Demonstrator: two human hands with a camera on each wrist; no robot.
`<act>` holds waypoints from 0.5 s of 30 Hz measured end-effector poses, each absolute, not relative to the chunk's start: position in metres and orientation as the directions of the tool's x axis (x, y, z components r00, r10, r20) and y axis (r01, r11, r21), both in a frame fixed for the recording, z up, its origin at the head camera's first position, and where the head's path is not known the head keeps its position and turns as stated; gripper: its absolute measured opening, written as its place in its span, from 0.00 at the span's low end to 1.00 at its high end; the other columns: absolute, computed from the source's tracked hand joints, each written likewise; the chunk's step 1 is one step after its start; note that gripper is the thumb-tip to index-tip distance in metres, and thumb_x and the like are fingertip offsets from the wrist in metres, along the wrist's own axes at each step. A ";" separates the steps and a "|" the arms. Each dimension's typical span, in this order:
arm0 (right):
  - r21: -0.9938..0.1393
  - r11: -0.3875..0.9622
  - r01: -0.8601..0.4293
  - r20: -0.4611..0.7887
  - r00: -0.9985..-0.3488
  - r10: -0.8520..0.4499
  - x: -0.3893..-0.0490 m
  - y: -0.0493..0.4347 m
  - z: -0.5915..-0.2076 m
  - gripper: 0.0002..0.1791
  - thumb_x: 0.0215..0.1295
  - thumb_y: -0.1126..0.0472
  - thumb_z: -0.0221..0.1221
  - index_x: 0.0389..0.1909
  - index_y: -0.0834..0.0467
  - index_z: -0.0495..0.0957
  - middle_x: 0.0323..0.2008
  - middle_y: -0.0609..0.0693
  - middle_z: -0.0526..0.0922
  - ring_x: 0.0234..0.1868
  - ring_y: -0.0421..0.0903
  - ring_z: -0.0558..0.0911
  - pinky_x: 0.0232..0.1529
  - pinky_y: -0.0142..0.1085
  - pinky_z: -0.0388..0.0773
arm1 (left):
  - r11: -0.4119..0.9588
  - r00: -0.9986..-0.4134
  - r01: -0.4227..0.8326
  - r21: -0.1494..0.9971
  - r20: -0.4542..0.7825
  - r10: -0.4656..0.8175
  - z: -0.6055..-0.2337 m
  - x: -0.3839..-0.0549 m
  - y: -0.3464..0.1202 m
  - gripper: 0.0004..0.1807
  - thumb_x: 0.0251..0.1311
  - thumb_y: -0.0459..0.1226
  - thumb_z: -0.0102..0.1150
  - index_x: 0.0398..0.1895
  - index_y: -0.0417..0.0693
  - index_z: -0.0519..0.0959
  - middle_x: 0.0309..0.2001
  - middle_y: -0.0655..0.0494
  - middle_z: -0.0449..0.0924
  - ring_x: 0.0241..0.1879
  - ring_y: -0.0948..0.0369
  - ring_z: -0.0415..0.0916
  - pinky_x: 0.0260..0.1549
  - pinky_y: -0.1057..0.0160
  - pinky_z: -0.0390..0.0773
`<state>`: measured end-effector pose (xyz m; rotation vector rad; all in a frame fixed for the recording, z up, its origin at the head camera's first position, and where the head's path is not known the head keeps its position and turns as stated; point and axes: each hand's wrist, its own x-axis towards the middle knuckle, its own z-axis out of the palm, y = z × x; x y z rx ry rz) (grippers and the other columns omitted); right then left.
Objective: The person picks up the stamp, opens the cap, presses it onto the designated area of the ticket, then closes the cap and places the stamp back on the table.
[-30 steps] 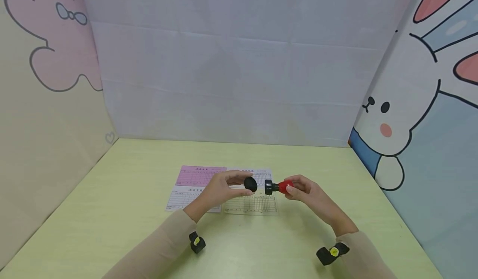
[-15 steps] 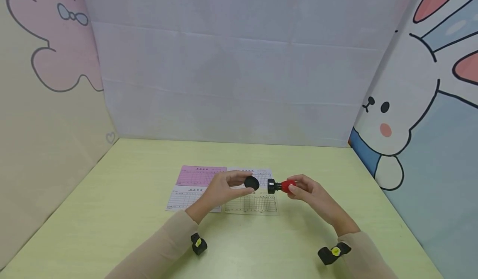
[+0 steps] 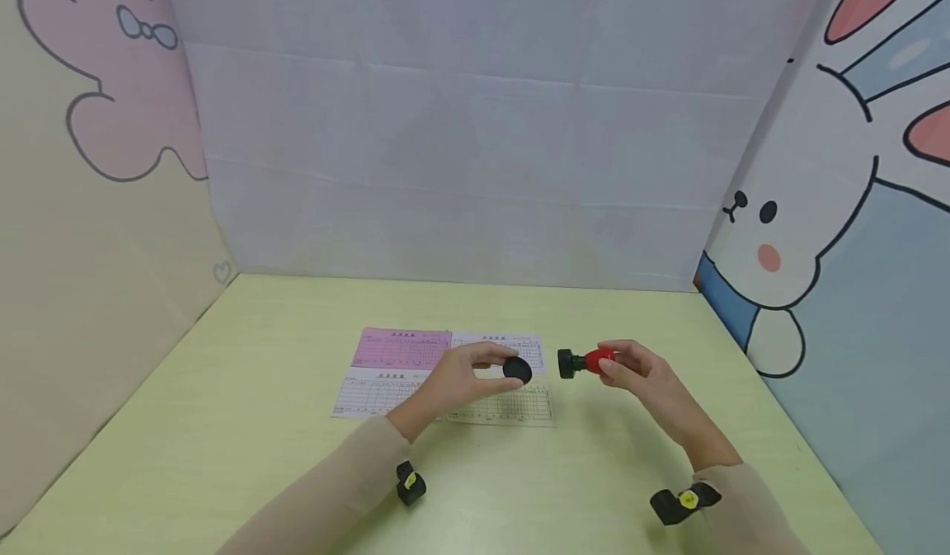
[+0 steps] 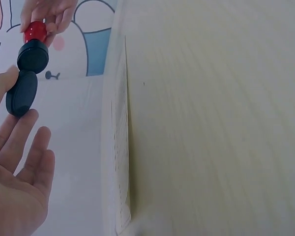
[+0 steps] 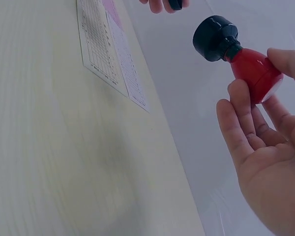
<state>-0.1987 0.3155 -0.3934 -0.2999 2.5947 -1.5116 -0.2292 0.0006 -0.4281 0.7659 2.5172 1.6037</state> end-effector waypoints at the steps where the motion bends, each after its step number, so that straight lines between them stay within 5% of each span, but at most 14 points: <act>1: -0.868 0.485 -0.107 -0.006 -0.974 -0.225 -0.199 0.316 -0.393 0.29 0.78 0.47 0.50 0.71 0.59 0.64 0.60 0.61 0.75 0.56 0.59 0.79 0.62 0.62 0.67 | 0.339 -0.874 0.376 0.862 0.208 0.439 -0.429 -0.230 0.003 0.27 0.55 0.53 0.73 0.57 0.57 0.83 0.46 0.70 0.85 0.54 0.66 0.76 0.57 0.54 0.75; 9: -0.846 0.522 -0.106 0.006 -0.982 -0.190 -0.201 0.327 -0.391 0.30 0.78 0.44 0.48 0.71 0.59 0.63 0.61 0.61 0.75 0.55 0.54 0.81 0.60 0.55 0.72 | 0.374 -0.874 0.356 0.856 0.163 0.458 -0.435 -0.230 0.020 0.26 0.55 0.55 0.72 0.56 0.60 0.83 0.45 0.73 0.84 0.52 0.59 0.79 0.49 0.60 0.76; 15: -0.841 0.534 -0.084 -0.003 -0.987 -0.159 -0.201 0.333 -0.392 0.32 0.78 0.42 0.48 0.70 0.59 0.63 0.63 0.61 0.74 0.54 0.49 0.82 0.60 0.53 0.72 | 0.378 -0.874 0.320 0.869 0.117 0.471 -0.437 -0.229 0.039 0.26 0.53 0.53 0.75 0.55 0.58 0.84 0.42 0.75 0.83 0.53 0.64 0.78 0.54 0.57 0.74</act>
